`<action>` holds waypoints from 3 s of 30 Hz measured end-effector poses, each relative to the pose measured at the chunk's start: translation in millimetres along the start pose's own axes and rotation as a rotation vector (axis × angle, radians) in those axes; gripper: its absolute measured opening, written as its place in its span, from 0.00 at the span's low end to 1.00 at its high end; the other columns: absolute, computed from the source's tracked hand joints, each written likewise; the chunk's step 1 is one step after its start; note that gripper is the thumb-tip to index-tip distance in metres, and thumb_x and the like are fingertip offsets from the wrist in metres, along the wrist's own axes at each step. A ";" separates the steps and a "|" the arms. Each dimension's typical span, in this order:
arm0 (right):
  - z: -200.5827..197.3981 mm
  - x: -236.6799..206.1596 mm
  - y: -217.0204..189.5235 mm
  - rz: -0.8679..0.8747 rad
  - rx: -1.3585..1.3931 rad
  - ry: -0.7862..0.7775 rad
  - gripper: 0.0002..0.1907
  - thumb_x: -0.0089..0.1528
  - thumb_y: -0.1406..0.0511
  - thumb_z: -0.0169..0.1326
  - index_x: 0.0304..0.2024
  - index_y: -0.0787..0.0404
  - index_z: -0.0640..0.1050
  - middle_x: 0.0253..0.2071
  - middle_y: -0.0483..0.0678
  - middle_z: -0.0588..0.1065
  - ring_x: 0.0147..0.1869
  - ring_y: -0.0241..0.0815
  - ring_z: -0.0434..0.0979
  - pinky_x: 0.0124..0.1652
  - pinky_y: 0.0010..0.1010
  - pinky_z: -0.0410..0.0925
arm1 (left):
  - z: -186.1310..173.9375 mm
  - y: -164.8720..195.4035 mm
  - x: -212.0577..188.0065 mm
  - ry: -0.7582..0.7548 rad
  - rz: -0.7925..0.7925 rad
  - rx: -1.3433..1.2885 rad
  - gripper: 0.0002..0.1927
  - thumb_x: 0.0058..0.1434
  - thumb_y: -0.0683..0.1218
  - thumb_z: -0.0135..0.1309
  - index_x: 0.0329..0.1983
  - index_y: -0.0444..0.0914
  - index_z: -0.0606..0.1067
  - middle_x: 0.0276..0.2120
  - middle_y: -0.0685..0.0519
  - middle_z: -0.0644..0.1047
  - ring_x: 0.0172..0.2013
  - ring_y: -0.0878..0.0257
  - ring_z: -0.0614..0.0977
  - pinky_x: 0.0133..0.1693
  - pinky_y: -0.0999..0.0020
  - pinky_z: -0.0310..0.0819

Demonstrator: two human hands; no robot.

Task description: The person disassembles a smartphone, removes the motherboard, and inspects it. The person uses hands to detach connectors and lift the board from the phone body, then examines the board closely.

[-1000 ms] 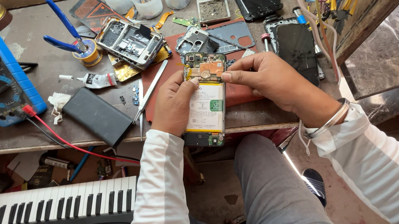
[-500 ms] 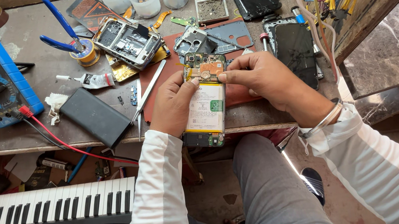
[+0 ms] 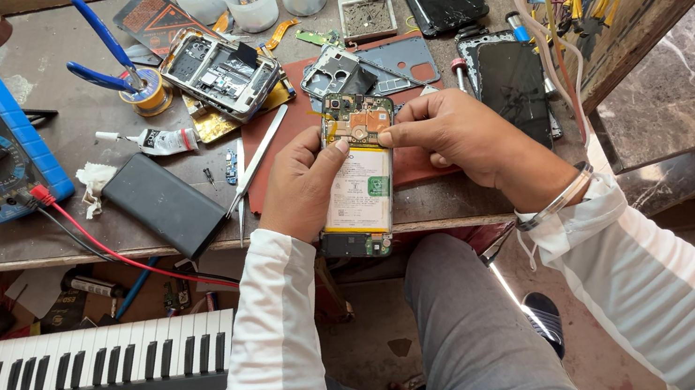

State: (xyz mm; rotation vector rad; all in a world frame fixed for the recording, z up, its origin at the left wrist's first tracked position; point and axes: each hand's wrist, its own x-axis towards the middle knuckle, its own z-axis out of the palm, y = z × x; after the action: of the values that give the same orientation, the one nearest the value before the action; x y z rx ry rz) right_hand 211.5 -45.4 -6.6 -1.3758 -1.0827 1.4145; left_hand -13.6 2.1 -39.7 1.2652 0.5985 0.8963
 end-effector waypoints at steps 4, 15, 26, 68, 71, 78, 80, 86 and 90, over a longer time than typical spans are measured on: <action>-0.9 -1.1 -0.8 0.003 0.030 -0.008 0.10 0.59 0.62 0.65 0.31 0.60 0.79 0.20 0.33 0.66 0.19 0.24 0.57 0.19 0.20 0.51 | -1.4 -1.3 0.3 -0.012 -0.023 -0.042 0.13 0.69 0.45 0.53 0.50 0.30 0.76 0.38 0.52 0.81 0.34 0.72 0.81 0.35 0.76 0.77; -1.0 -7.3 4.4 -0.113 0.189 0.003 0.12 0.65 0.61 0.58 0.41 0.65 0.82 0.19 0.33 0.62 0.20 0.23 0.53 0.19 0.21 0.50 | -5.6 -0.5 0.4 -0.037 0.030 -0.032 0.16 0.68 0.46 0.57 0.54 0.31 0.75 0.44 0.51 0.81 0.42 0.70 0.81 0.44 0.73 0.78; 27.0 -26.2 13.0 -0.503 -0.305 0.331 0.18 0.62 0.60 0.63 0.50 0.64 0.83 0.25 0.33 0.65 0.28 0.23 0.59 0.26 0.19 0.56 | -2.9 3.0 -2.0 -0.046 0.049 -0.040 0.24 0.61 0.40 0.63 0.60 0.29 0.72 0.49 0.47 0.81 0.49 0.63 0.83 0.53 0.67 0.80; 33.5 -42.8 18.6 -0.650 -0.080 0.296 0.17 0.71 0.73 0.41 0.53 0.61 0.81 0.38 0.43 0.73 0.37 0.29 0.70 0.38 0.20 0.67 | -7.4 -0.6 -5.3 0.035 0.018 -0.108 0.18 0.63 0.37 0.53 0.56 0.28 0.73 0.43 0.48 0.81 0.39 0.66 0.83 0.43 0.72 0.79; 33.7 -46.3 15.7 -0.691 -0.216 0.319 0.19 0.68 0.75 0.41 0.52 0.61 0.82 0.36 0.44 0.72 0.36 0.30 0.69 0.37 0.20 0.66 | -6.1 0.8 -5.2 0.028 0.027 -0.061 0.18 0.63 0.38 0.54 0.56 0.28 0.73 0.44 0.48 0.81 0.41 0.67 0.82 0.44 0.72 0.79; 34.2 -46.2 12.9 -0.682 -0.335 0.319 0.26 0.61 0.78 0.41 0.54 0.59 0.82 0.36 0.46 0.73 0.37 0.33 0.70 0.38 0.23 0.67 | -4.2 3.2 -5.1 0.018 0.029 -0.046 0.18 0.63 0.38 0.54 0.56 0.28 0.73 0.44 0.48 0.81 0.41 0.66 0.83 0.44 0.71 0.79; 35.0 -45.2 12.4 -0.695 -0.365 0.318 0.26 0.60 0.78 0.41 0.54 0.58 0.82 0.36 0.47 0.74 0.37 0.34 0.71 0.39 0.24 0.67 | -5.0 3.7 -5.1 0.022 0.031 -0.035 0.18 0.63 0.38 0.55 0.56 0.28 0.73 0.44 0.48 0.81 0.41 0.66 0.82 0.44 0.71 0.79; 36.3 -44.7 11.9 -0.716 -0.478 0.323 0.27 0.59 0.78 0.42 0.54 0.59 0.82 0.35 0.49 0.75 0.39 0.38 0.75 0.41 0.27 0.69 | -4.6 2.6 -4.6 0.034 0.041 -0.021 0.18 0.62 0.38 0.56 0.56 0.29 0.74 0.43 0.49 0.81 0.41 0.67 0.82 0.45 0.71 0.79; 39.5 -42.4 13.1 -0.759 -0.532 0.344 0.24 0.59 0.79 0.43 0.52 0.61 0.82 0.36 0.51 0.75 0.40 0.42 0.78 0.43 0.30 0.71 | -5.0 3.1 -4.6 0.032 0.024 -0.014 0.17 0.62 0.38 0.56 0.55 0.29 0.74 0.42 0.50 0.81 0.41 0.67 0.82 0.44 0.71 0.79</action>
State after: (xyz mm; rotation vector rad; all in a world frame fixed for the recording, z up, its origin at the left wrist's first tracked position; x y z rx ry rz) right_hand 172.7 -90.4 -8.1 -1.2752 -1.5769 0.3374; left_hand -20.9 1.1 -38.2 1.2496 0.6022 0.9401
